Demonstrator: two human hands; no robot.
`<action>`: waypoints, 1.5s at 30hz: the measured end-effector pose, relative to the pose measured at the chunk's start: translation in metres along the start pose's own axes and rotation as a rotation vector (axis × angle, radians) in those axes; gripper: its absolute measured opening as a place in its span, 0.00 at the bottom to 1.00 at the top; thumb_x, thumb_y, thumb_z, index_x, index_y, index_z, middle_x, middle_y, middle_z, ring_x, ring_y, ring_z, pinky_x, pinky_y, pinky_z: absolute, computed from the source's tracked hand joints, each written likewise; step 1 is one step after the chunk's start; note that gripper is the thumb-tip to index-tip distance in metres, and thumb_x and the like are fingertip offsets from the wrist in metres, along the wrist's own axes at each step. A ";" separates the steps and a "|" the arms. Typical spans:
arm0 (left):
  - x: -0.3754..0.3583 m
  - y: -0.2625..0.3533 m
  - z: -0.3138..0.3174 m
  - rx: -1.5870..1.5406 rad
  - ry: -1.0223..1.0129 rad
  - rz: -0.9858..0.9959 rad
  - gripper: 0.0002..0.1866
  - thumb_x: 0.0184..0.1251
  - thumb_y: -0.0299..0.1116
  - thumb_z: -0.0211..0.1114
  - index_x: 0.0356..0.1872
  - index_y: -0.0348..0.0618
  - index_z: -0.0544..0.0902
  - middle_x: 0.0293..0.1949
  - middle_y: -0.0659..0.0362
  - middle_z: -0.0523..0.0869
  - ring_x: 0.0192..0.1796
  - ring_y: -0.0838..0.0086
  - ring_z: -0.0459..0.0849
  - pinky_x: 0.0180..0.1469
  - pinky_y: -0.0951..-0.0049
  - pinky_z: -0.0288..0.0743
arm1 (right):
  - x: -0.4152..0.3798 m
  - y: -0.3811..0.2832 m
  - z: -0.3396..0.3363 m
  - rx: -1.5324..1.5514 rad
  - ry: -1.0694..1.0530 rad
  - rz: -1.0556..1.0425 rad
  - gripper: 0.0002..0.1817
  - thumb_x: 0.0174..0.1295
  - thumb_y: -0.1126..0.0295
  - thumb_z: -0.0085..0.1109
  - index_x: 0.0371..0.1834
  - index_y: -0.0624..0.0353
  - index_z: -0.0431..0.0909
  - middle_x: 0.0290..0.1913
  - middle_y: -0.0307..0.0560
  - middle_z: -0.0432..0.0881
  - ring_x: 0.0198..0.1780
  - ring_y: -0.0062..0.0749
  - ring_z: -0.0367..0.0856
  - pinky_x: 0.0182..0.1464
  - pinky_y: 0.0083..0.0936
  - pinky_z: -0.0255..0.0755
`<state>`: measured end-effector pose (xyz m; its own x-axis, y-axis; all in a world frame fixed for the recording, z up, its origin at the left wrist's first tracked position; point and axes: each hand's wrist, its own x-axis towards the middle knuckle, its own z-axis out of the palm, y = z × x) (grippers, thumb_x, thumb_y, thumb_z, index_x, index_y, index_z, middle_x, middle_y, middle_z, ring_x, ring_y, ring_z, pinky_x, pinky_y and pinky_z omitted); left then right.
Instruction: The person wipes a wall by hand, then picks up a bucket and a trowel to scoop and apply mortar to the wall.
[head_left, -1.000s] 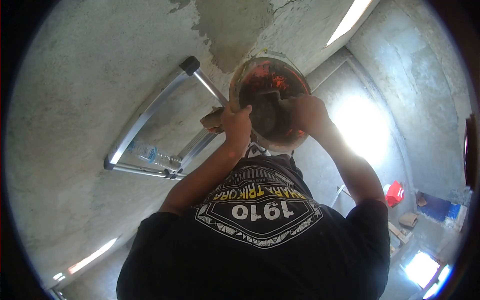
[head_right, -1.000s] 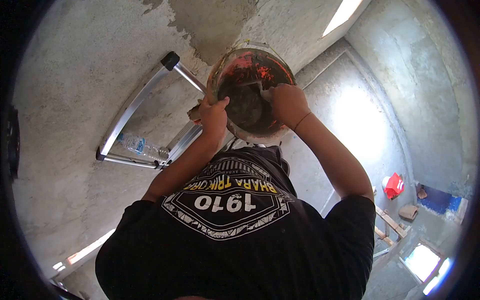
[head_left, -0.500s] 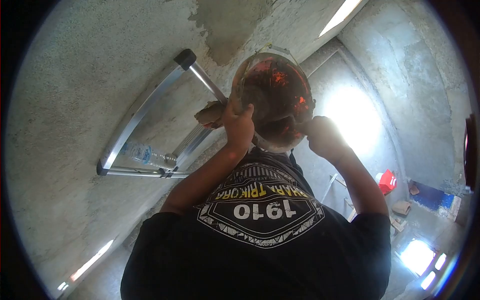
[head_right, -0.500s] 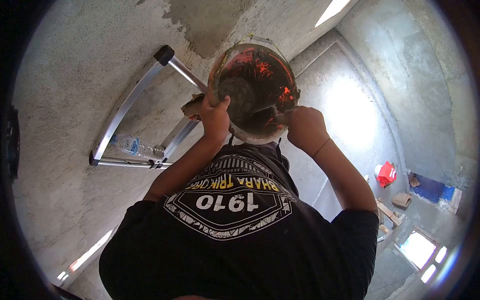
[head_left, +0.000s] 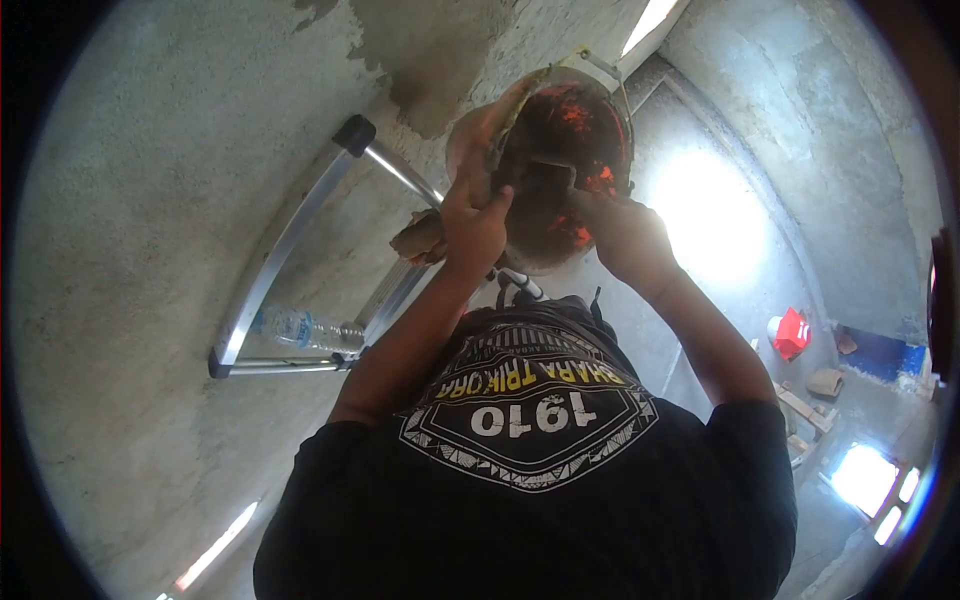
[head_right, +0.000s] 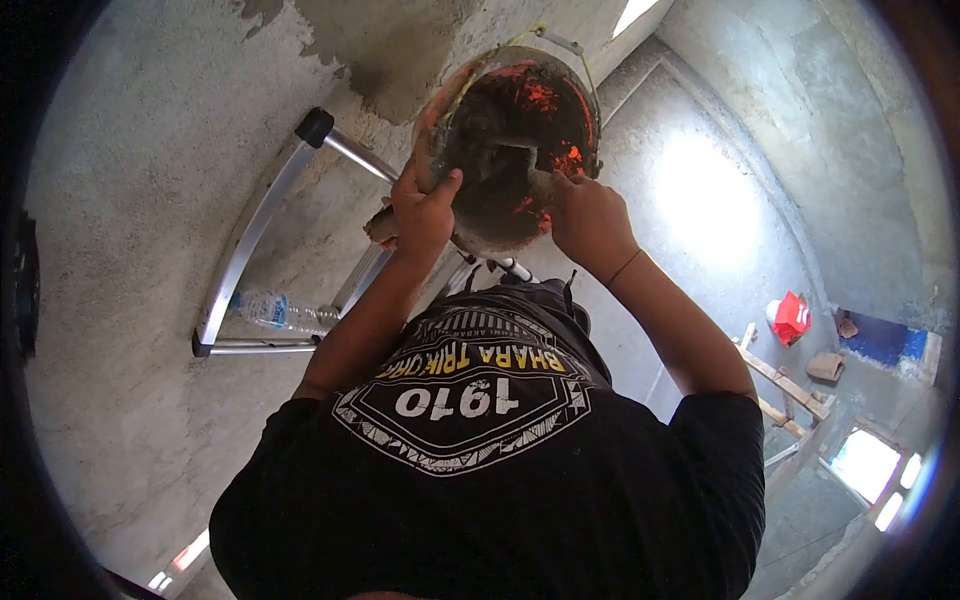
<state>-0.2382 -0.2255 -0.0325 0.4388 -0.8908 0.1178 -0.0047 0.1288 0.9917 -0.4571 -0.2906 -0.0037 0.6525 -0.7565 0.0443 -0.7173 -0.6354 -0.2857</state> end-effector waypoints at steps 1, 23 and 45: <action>0.004 0.002 -0.004 0.009 -0.009 -0.025 0.32 0.59 0.19 0.63 0.68 0.33 0.68 0.60 0.49 0.79 0.62 0.67 0.77 0.65 0.71 0.65 | 0.000 -0.001 0.002 -0.047 -0.057 0.051 0.19 0.63 0.75 0.49 0.56 0.51 0.79 0.43 0.44 0.85 0.42 0.41 0.83 0.45 0.34 0.78; 0.121 0.062 -0.021 0.044 -0.433 -0.085 0.23 0.51 0.18 0.63 0.53 0.32 0.79 0.46 0.57 0.86 0.48 0.74 0.82 0.56 0.72 0.72 | 0.030 0.007 -0.025 0.100 0.203 0.035 0.19 0.50 0.72 0.64 0.48 0.54 0.80 0.43 0.49 0.83 0.42 0.50 0.83 0.42 0.42 0.78; 0.138 0.047 -0.029 0.119 -0.374 -0.045 0.23 0.45 0.21 0.62 0.48 0.34 0.82 0.32 0.57 0.84 0.34 0.74 0.81 0.40 0.72 0.75 | 0.042 0.011 -0.005 0.023 -0.003 0.038 0.30 0.51 0.77 0.56 0.62 0.54 0.73 0.44 0.52 0.83 0.37 0.51 0.84 0.39 0.42 0.79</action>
<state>-0.1518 -0.3298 0.0290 0.0832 -0.9945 0.0632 -0.1067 0.0542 0.9928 -0.4390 -0.3297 -0.0002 0.6253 -0.7798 0.0297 -0.7361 -0.6021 -0.3092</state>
